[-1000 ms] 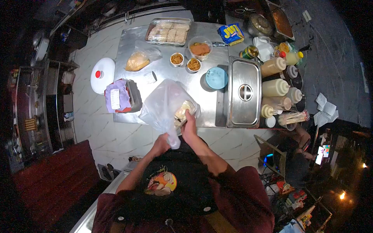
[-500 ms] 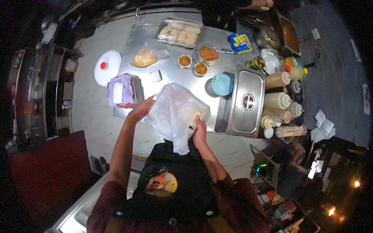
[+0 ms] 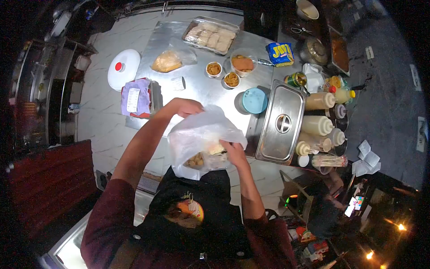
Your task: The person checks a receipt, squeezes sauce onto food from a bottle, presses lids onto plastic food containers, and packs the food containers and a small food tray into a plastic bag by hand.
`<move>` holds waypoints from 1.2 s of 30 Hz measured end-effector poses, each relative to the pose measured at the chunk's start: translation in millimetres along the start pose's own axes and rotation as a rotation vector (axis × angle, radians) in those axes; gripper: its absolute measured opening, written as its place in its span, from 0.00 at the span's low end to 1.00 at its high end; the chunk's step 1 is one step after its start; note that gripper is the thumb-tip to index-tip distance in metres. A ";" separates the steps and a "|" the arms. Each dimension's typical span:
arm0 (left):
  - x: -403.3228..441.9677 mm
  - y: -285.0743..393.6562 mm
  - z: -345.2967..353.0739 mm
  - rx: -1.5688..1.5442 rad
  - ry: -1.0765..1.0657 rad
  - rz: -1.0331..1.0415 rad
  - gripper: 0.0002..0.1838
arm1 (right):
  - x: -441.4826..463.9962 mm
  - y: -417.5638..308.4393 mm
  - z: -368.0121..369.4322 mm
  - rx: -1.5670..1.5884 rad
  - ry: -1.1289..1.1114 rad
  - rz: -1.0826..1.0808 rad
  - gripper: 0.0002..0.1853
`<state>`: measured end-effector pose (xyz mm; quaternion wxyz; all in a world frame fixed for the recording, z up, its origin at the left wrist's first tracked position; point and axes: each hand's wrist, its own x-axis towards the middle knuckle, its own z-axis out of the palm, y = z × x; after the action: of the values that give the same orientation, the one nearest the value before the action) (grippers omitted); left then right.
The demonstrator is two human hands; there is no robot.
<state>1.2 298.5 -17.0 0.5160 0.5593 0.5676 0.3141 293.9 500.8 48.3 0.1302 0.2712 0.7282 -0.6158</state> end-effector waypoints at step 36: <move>-73.4 255.2 85.0 -0.071 1.479 -0.577 0.12 | 69.1 -50.3 31.1 0.008 -0.534 -0.149 0.28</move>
<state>148.6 254.5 215.5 0.0837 0.0195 0.8752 0.4760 204.9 482.2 47.2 0.2709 0.0457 0.6834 -0.6764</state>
